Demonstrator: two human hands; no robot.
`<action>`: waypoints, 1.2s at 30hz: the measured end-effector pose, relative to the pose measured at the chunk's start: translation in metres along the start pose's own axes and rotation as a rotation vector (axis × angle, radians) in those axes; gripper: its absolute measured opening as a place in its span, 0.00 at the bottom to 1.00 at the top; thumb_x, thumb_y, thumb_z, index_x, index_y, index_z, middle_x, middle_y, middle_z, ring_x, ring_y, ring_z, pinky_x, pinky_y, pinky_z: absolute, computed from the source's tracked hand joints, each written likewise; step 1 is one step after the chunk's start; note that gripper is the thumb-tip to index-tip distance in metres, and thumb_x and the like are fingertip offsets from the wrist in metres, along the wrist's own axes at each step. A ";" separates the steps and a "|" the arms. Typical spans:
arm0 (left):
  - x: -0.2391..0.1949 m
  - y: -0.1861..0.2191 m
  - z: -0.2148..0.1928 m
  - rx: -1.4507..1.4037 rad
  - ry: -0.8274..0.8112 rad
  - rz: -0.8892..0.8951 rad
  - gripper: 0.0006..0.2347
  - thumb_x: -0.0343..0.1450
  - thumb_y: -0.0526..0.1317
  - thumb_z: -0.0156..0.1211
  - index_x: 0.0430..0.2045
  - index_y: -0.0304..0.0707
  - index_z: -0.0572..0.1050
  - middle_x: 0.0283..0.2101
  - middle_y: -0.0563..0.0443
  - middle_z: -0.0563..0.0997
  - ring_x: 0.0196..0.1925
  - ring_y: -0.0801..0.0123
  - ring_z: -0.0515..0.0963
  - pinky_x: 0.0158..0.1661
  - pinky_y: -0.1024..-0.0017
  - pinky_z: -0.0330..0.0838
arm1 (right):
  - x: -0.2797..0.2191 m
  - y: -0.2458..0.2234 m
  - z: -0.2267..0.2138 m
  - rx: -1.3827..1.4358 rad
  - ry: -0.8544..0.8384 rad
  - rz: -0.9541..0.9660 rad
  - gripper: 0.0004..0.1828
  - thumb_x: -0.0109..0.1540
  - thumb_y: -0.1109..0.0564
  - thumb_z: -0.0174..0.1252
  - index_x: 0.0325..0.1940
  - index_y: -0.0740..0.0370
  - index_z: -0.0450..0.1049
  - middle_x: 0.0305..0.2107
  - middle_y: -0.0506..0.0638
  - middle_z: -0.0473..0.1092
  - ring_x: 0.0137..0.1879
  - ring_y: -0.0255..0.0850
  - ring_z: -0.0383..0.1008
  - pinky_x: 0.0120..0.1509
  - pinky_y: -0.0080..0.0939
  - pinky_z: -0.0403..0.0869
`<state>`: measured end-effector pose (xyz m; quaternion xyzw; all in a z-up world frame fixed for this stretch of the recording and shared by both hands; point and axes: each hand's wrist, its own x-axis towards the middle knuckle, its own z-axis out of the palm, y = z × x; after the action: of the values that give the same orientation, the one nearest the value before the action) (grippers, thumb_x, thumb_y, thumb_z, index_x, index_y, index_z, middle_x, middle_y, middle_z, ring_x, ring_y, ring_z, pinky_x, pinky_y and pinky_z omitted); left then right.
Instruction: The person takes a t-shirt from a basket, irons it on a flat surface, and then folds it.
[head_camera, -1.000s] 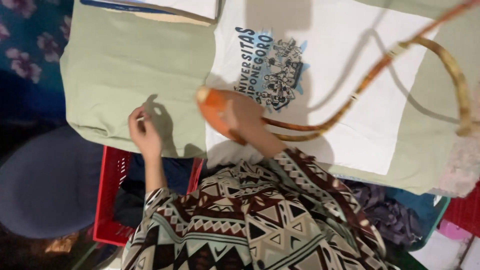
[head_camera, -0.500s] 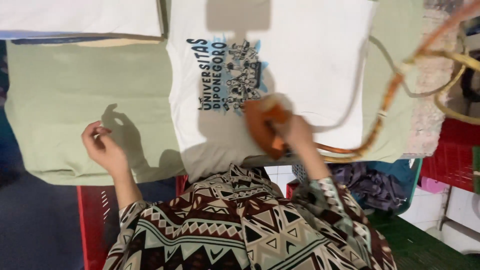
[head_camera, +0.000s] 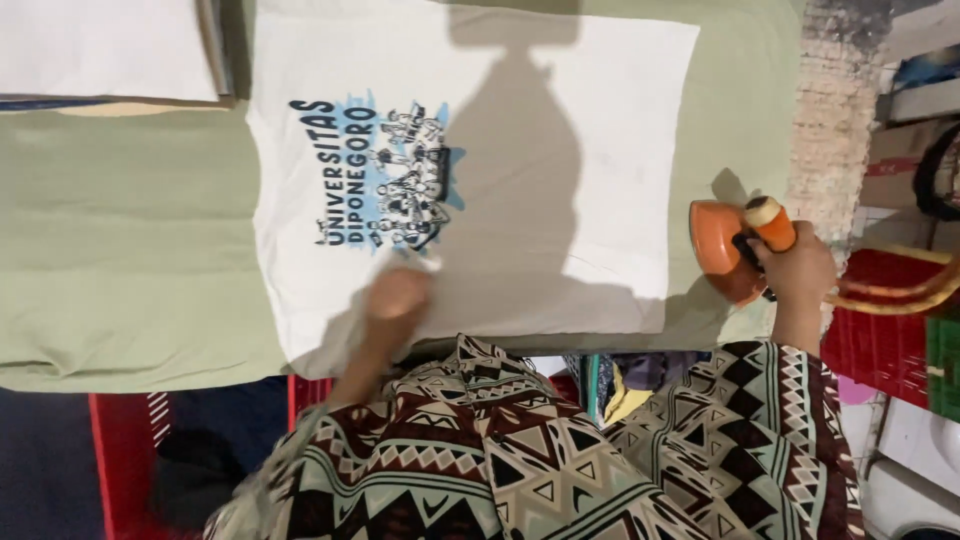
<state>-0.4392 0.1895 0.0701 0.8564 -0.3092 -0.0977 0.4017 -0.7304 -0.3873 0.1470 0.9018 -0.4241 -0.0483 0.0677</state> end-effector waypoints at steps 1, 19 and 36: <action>0.000 0.022 0.028 0.038 -0.182 -0.057 0.11 0.76 0.47 0.51 0.31 0.39 0.73 0.32 0.50 0.76 0.34 0.60 0.75 0.46 0.62 0.69 | 0.005 0.011 0.007 -0.072 0.037 -0.012 0.30 0.60 0.35 0.73 0.52 0.58 0.75 0.31 0.55 0.78 0.32 0.54 0.78 0.37 0.50 0.74; 0.002 0.088 0.156 0.349 -0.479 0.779 0.20 0.70 0.42 0.63 0.58 0.50 0.71 0.43 0.57 0.79 0.41 0.68 0.72 0.47 0.70 0.66 | 0.259 -0.204 0.046 0.863 -0.026 -0.092 0.20 0.69 0.45 0.61 0.49 0.66 0.71 0.40 0.53 0.59 0.42 0.44 0.63 0.50 0.44 0.70; 0.020 0.092 0.163 0.018 -1.224 0.259 0.14 0.72 0.39 0.53 0.52 0.52 0.77 0.47 0.57 0.81 0.44 0.59 0.79 0.45 0.62 0.74 | 0.275 -0.257 0.042 0.544 0.491 -0.261 0.06 0.68 0.60 0.54 0.50 0.58 0.68 0.34 0.48 0.74 0.33 0.42 0.69 0.45 0.40 0.69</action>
<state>-0.5330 0.0305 0.0326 0.6043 -0.5854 -0.5184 0.1531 -0.3668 -0.4412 0.0559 0.9179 -0.2742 0.2752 -0.0810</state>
